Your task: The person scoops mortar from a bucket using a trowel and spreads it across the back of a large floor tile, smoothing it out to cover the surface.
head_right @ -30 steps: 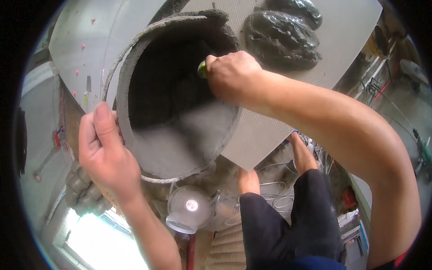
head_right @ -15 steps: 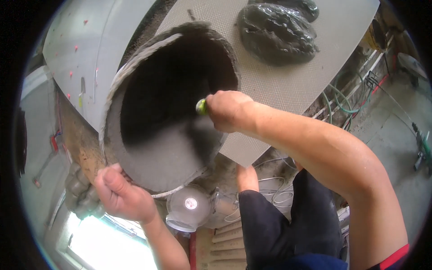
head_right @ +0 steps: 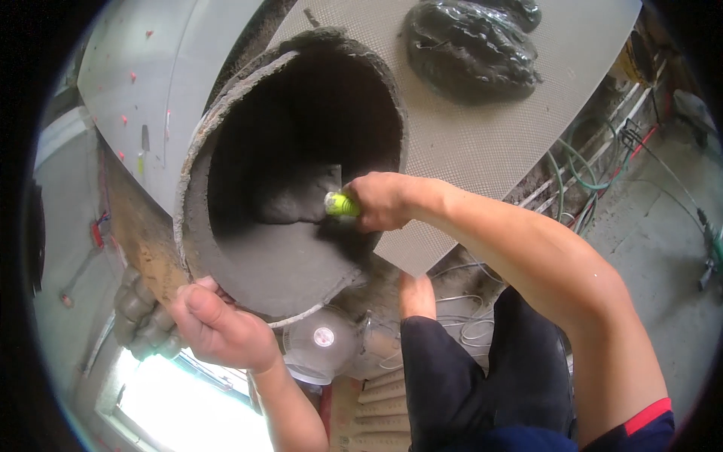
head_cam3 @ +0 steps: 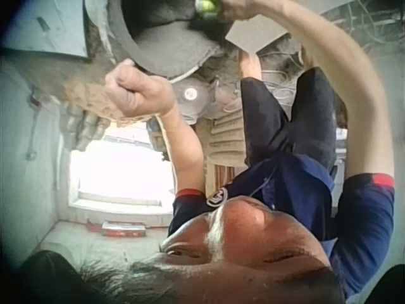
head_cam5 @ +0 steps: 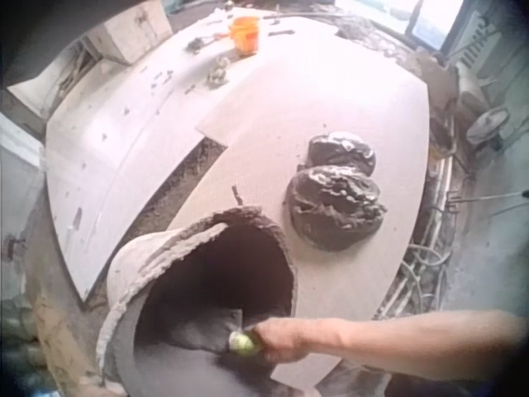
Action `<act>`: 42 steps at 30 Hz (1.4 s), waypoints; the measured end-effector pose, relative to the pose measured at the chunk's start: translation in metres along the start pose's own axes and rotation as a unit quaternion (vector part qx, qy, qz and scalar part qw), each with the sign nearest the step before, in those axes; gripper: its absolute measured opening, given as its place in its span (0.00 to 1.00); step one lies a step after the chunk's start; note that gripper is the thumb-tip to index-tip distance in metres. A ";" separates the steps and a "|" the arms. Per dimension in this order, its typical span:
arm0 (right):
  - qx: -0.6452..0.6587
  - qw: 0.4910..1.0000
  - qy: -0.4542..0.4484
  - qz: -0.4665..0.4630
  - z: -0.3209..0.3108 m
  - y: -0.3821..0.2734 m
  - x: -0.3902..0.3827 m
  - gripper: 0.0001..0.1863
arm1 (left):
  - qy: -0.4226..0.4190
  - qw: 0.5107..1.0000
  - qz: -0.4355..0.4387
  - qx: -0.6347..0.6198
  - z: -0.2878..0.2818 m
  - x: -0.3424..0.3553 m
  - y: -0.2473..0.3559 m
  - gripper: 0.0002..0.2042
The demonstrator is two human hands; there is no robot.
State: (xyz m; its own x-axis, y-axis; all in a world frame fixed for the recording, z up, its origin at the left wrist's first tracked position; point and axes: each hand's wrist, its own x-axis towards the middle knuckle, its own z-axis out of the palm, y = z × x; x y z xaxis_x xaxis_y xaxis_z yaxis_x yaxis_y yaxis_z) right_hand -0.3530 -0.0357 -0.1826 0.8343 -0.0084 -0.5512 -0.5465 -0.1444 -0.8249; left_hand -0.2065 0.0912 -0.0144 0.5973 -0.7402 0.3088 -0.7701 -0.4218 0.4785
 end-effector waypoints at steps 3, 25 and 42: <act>0.171 0.979 -0.084 0.066 -0.004 -0.013 -0.001 0.20 | 0.015 1.000 -0.020 -0.011 0.002 0.000 0.002 0.10; -0.283 0.844 0.429 0.155 -0.045 0.092 -0.224 0.19 | 0.083 0.975 -0.176 -0.111 0.001 0.071 -0.013 0.17; -0.500 0.846 0.169 0.074 -0.111 -0.071 -0.007 0.12 | 0.040 0.986 -0.116 -0.114 0.019 0.034 0.016 0.13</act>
State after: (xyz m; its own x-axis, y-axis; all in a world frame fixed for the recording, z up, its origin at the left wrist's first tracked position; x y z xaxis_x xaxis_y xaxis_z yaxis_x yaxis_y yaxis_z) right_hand -0.3122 -0.1348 -0.1067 0.8277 -0.3571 -0.4330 -0.4523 -0.8811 -0.1380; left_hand -0.2029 0.0491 -0.0118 0.7741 -0.5902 0.2290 -0.5461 -0.4396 0.7131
